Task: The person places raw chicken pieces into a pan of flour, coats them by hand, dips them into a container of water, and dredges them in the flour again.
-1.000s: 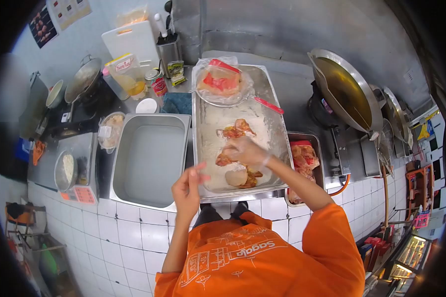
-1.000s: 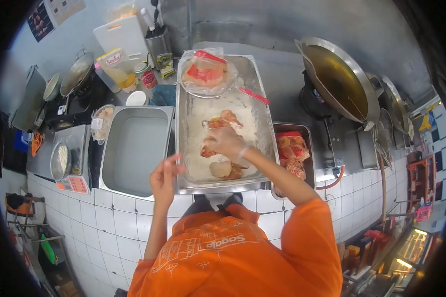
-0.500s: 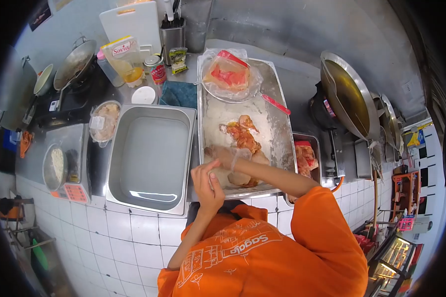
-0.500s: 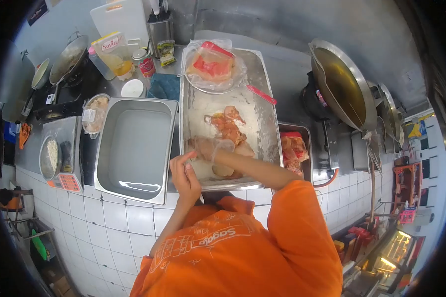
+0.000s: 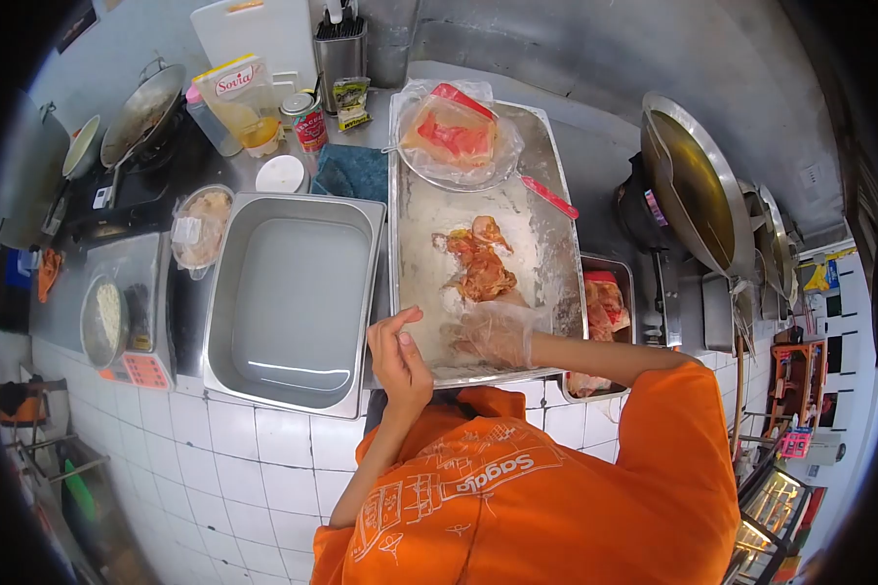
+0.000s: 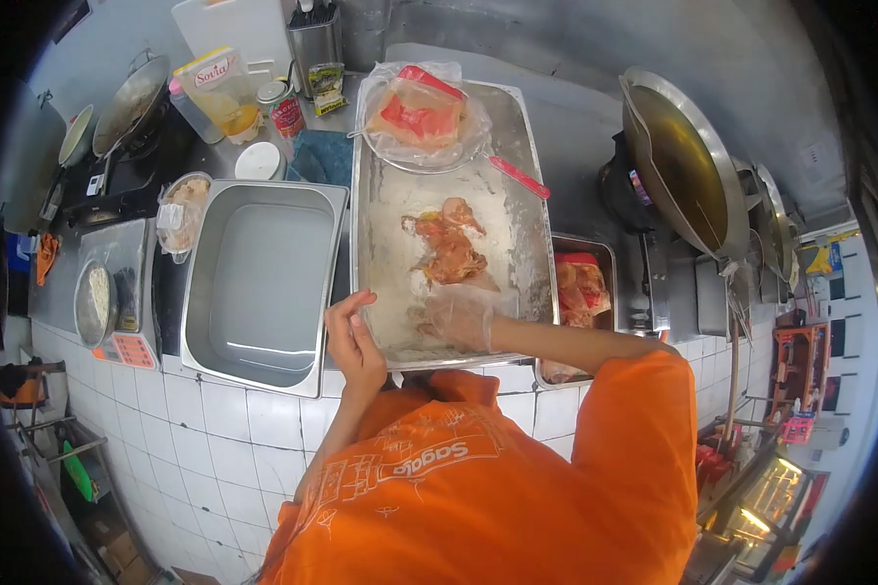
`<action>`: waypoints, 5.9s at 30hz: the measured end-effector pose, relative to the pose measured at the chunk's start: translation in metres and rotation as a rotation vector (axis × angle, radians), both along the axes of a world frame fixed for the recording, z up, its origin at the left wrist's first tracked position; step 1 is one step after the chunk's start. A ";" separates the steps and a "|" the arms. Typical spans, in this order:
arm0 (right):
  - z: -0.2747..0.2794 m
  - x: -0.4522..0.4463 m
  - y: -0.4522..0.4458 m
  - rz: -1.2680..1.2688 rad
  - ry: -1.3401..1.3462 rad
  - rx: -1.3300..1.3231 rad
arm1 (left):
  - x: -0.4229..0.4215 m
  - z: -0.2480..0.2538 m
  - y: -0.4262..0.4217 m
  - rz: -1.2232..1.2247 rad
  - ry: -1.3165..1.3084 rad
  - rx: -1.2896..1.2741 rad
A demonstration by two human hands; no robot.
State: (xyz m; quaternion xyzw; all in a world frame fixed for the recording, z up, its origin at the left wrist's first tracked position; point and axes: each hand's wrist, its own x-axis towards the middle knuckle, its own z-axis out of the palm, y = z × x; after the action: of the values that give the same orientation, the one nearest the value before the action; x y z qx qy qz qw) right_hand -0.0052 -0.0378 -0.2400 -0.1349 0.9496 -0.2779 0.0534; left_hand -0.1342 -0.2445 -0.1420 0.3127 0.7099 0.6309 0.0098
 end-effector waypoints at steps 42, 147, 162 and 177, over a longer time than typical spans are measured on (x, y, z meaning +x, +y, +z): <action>0.019 -0.120 0.033 -0.811 -0.408 0.237 | -0.005 0.004 0.000 -0.020 -0.085 -0.063; 0.019 -0.063 -0.007 -0.633 0.117 0.233 | -0.014 0.003 0.007 -0.099 -0.036 -0.159; 0.063 -0.049 -0.023 -0.248 -0.656 0.226 | -0.014 0.002 0.006 -0.103 -0.036 -0.145; 0.068 -0.059 -0.010 -0.142 -0.808 0.275 | -0.016 0.000 0.006 -0.111 -0.024 -0.142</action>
State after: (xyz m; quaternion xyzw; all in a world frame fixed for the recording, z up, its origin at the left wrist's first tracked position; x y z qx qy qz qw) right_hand -0.0642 -0.0479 -0.1724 0.0588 0.8874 -0.1823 0.4193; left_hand -0.1498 -0.2387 -0.1416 0.3427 0.7342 0.5813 0.0754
